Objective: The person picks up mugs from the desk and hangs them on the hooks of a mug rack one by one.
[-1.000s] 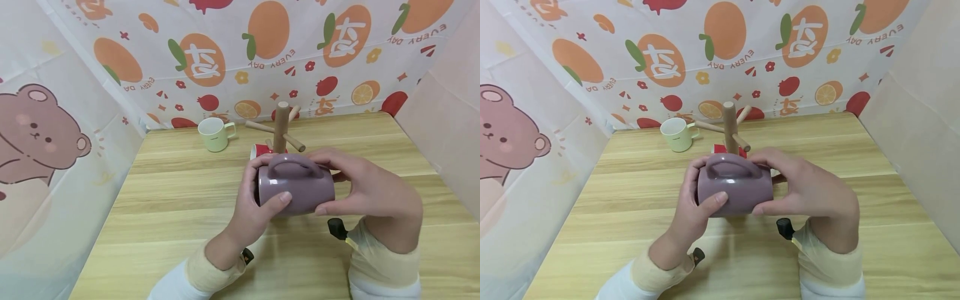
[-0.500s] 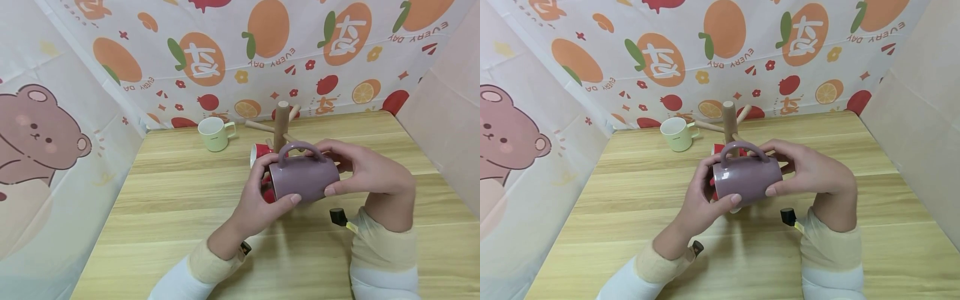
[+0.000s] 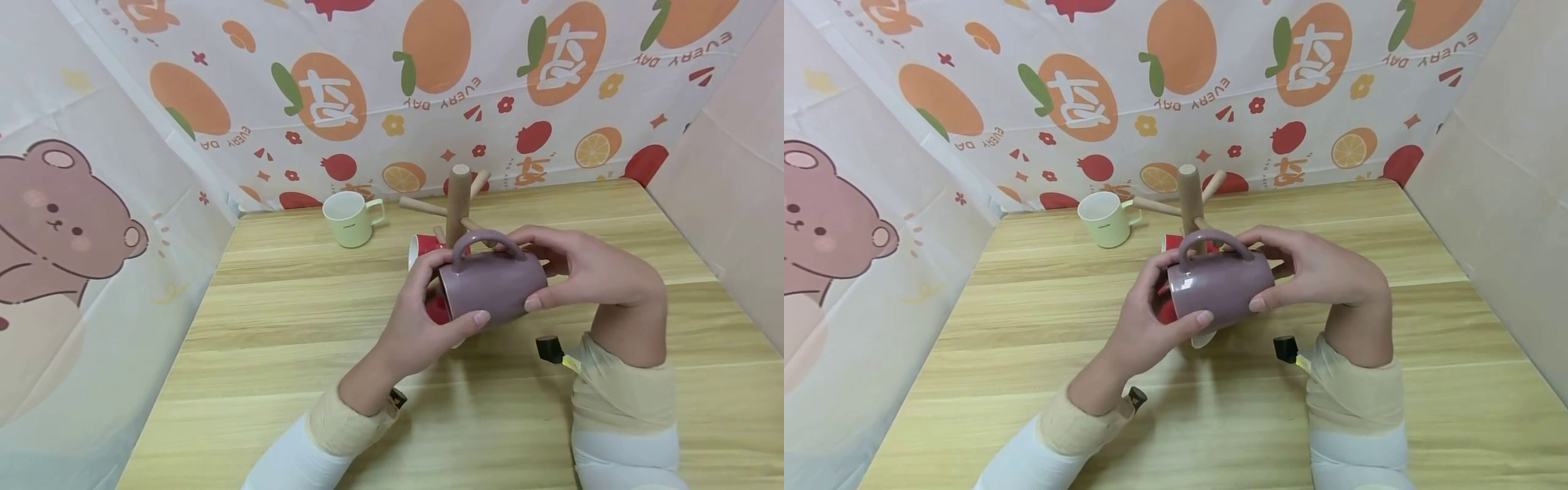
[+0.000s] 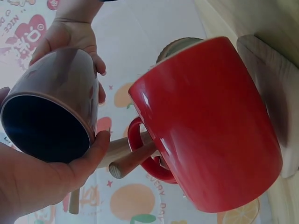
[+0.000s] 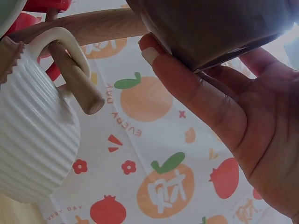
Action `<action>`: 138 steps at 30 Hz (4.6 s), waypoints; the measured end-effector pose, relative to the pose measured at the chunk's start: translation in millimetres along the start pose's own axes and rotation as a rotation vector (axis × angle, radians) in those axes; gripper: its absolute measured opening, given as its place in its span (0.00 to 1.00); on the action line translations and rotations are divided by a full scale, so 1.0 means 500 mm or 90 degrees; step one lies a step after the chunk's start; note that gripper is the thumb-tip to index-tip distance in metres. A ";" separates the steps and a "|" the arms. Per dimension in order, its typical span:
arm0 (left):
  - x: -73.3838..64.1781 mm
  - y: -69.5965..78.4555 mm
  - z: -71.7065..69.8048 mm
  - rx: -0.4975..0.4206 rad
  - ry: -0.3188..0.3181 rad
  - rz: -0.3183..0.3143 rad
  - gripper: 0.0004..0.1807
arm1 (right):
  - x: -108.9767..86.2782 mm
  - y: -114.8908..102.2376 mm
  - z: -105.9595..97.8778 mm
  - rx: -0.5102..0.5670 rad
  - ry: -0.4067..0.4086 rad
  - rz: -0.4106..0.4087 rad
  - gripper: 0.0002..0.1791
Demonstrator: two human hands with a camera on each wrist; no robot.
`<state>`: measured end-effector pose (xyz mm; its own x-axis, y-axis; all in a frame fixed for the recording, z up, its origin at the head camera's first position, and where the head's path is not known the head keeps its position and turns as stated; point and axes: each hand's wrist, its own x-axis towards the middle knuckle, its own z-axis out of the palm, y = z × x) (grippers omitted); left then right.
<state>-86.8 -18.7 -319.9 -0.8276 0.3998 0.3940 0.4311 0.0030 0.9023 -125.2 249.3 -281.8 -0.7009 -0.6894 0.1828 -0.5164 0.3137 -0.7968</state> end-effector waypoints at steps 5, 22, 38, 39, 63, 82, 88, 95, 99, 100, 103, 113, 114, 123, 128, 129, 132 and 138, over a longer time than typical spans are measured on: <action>0.003 -0.003 -0.004 0.022 0.004 -0.013 0.38 | 0.002 0.010 -0.002 0.026 0.001 -0.011 0.34; 0.014 -0.021 -0.014 0.130 0.006 -0.039 0.42 | 0.021 0.047 -0.008 0.109 0.007 0.012 0.35; 0.016 -0.033 -0.025 0.157 0.004 -0.046 0.43 | 0.037 0.066 -0.002 0.177 -0.012 -0.009 0.38; 0.016 -0.034 -0.026 0.160 0.002 -0.047 0.43 | 0.037 0.067 -0.001 0.179 -0.012 -0.009 0.38; 0.012 -0.034 -0.035 0.201 -0.013 -0.061 0.54 | 0.045 0.070 0.007 0.152 -0.012 0.009 0.42; 0.017 -0.037 -0.037 0.153 -0.033 -0.053 0.50 | 0.043 0.070 0.003 0.115 0.032 0.012 0.42; 0.017 -0.037 -0.037 0.147 -0.034 -0.058 0.52 | 0.043 0.071 0.003 0.113 0.030 0.015 0.41; 0.017 -0.039 -0.036 0.146 -0.033 -0.058 0.52 | 0.042 0.072 0.002 0.097 0.034 0.011 0.38; 0.018 -0.042 -0.036 0.147 -0.035 -0.059 0.53 | 0.042 0.070 0.003 0.089 0.043 0.026 0.37; 0.018 -0.042 -0.036 0.145 -0.035 -0.060 0.53 | 0.042 0.069 0.003 0.084 0.047 0.031 0.36; 0.019 -0.042 -0.037 0.141 -0.036 -0.064 0.53 | 0.041 0.066 0.004 0.072 0.054 0.046 0.36; 0.025 -0.046 -0.047 0.085 -0.033 -0.076 0.55 | 0.043 0.060 0.004 0.057 0.068 0.065 0.35; 0.027 -0.047 -0.050 0.075 -0.031 -0.075 0.55 | 0.042 0.058 0.004 0.050 0.073 0.068 0.35; 0.053 -0.070 -0.073 -0.005 -0.016 -0.052 0.54 | 0.049 0.013 0.018 0.001 0.228 0.038 0.37; 0.066 -0.084 -0.079 -0.043 -0.032 -0.077 0.56 | 0.066 -0.028 0.049 -0.020 0.322 0.020 0.42; 0.069 -0.085 -0.081 -0.046 -0.038 -0.083 0.57 | 0.070 -0.036 0.055 -0.024 0.329 0.021 0.43; 0.083 -0.086 -0.087 -0.037 -0.049 -0.090 0.57 | 0.087 -0.061 0.070 -0.045 0.326 0.032 0.47; 0.107 -0.082 -0.099 -0.011 -0.070 -0.090 0.49 | 0.128 -0.100 0.091 -0.093 0.290 0.090 0.53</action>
<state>-166.4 -42.6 -327.3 -0.8348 0.4944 0.2423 0.3060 0.0508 0.9507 -122.0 159.8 -256.1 -0.8959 -0.2885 0.3377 -0.4414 0.4939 -0.7491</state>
